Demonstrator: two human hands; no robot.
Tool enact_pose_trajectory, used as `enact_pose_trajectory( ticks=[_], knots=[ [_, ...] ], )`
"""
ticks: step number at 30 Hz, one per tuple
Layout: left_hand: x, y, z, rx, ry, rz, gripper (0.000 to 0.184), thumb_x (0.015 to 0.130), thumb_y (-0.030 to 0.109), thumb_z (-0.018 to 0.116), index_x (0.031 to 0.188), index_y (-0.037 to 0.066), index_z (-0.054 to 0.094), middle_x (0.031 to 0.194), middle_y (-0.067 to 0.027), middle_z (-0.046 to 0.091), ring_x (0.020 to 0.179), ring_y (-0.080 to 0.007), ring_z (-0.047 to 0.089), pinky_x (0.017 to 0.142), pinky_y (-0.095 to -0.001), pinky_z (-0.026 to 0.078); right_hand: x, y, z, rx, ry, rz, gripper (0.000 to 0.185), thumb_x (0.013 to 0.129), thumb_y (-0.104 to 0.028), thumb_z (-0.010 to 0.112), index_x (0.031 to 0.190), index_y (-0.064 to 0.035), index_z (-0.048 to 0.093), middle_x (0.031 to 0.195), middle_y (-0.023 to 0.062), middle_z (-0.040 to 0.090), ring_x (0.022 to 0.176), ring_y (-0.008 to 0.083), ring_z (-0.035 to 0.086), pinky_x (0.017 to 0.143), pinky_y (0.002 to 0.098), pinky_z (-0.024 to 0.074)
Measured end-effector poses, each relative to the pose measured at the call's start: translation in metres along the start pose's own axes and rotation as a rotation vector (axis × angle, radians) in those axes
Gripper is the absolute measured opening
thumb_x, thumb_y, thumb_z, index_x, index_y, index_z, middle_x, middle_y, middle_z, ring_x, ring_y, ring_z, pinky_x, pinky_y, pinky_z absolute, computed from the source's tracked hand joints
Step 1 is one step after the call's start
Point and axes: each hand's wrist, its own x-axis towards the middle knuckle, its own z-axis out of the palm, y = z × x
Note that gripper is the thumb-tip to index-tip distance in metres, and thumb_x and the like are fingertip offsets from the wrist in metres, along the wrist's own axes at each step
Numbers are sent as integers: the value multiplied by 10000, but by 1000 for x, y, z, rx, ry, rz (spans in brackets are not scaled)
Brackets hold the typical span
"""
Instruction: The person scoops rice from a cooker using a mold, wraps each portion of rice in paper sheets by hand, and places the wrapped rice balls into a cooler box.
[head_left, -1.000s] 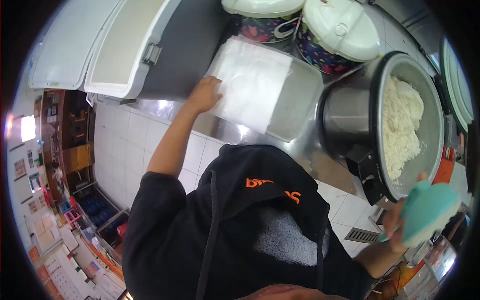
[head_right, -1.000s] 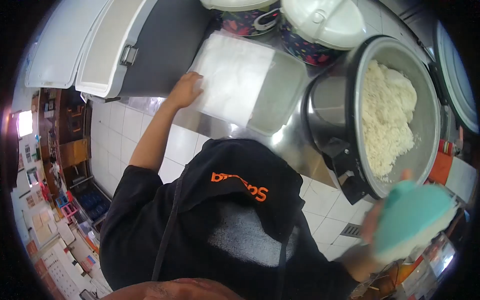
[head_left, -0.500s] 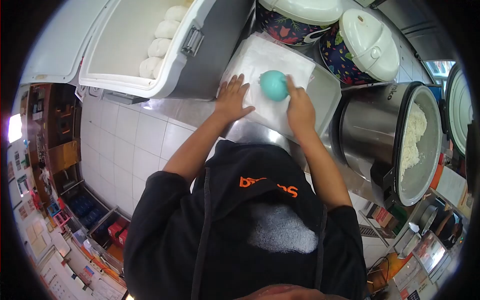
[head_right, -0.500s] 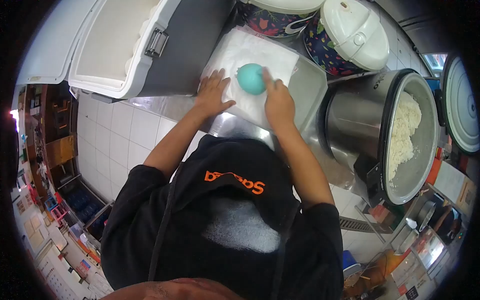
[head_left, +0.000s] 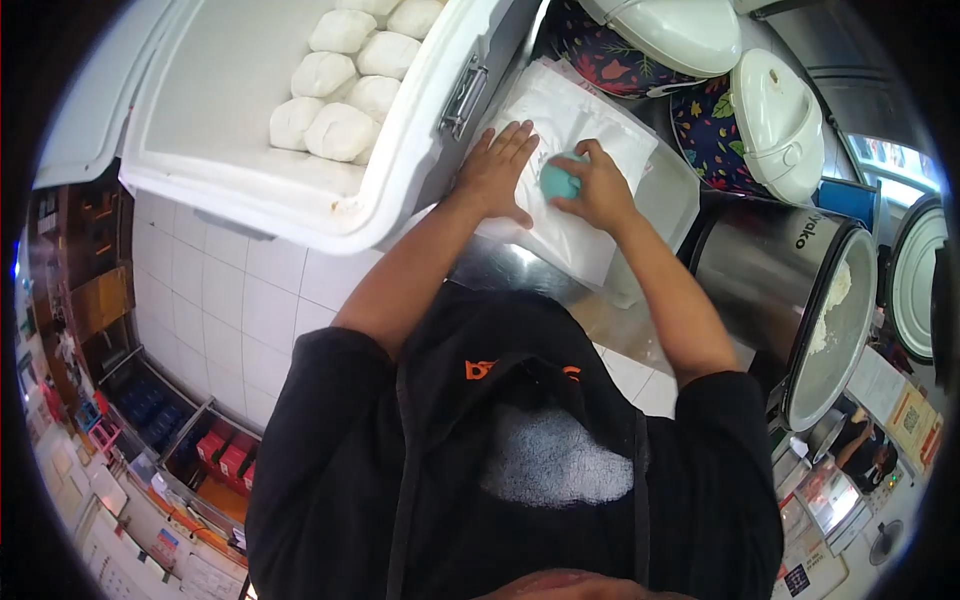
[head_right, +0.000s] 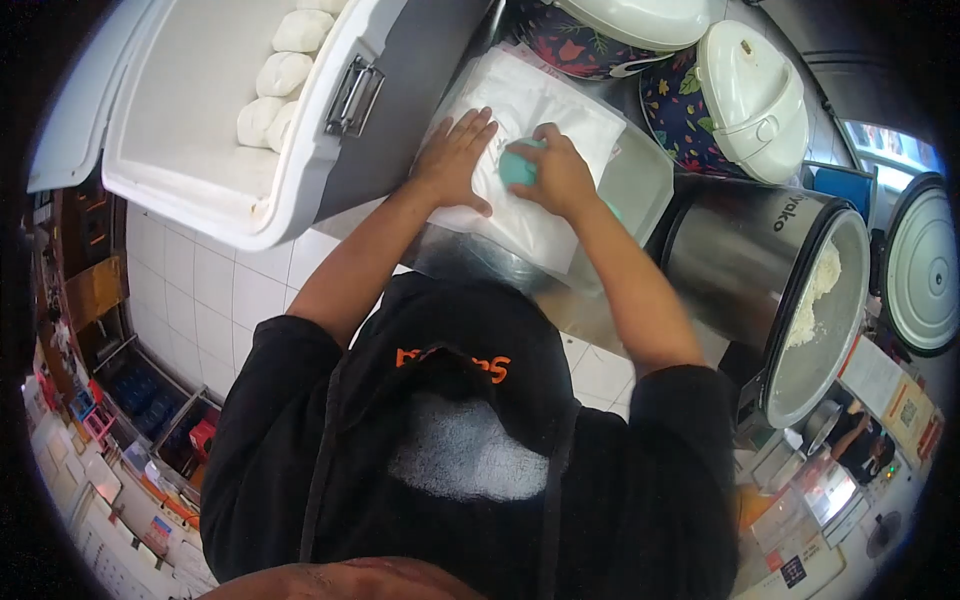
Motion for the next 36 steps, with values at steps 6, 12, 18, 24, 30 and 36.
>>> enact_pose_trajectory(
  ticks=[6,12,18,24,30,36],
  knots=[
    [1,-4,9,-89,76,19,1292,536,594,860,1531,37,251,1624,-158,185,1510,-293,154,1220,-486,136,0,-4,-3,-42,-175,-144,570,627,-263,864,1168,-203,695,1205,133,531,1098,328,577,900,413,521],
    [2,-4,14,-94,91,32,1310,528,621,851,1531,34,248,1623,-156,188,1510,-292,154,1222,-486,130,-1,-38,21,-44,128,207,633,643,-282,874,1185,-86,613,1233,185,518,1071,370,581,856,447,537],
    [3,-3,16,-84,131,30,1321,532,638,843,1542,52,226,1626,-151,186,1515,-274,144,1225,-484,123,-14,-39,27,-20,284,191,776,625,-299,905,1243,-42,511,1190,244,485,1082,430,533,877,462,508],
    [-22,8,17,-74,294,28,1164,625,547,844,1520,58,281,1587,-183,256,1471,-338,246,1191,-495,210,-40,-32,-8,106,578,189,780,648,-357,910,1193,-17,468,1152,226,447,1079,407,493,922,434,460],
    [-71,17,20,-254,170,341,679,753,449,784,1318,138,570,1358,-115,531,1335,-308,426,1104,-459,314,-68,92,-8,64,584,604,598,769,-198,813,1246,-17,500,1298,237,410,1156,424,454,1009,439,415],
    [-74,21,21,-364,258,371,131,779,233,755,869,143,725,1058,14,661,1099,-194,563,932,-388,392,-89,68,-17,-270,637,230,595,724,-185,810,1265,-91,580,1305,202,480,1181,390,464,992,448,397]
  ],
)
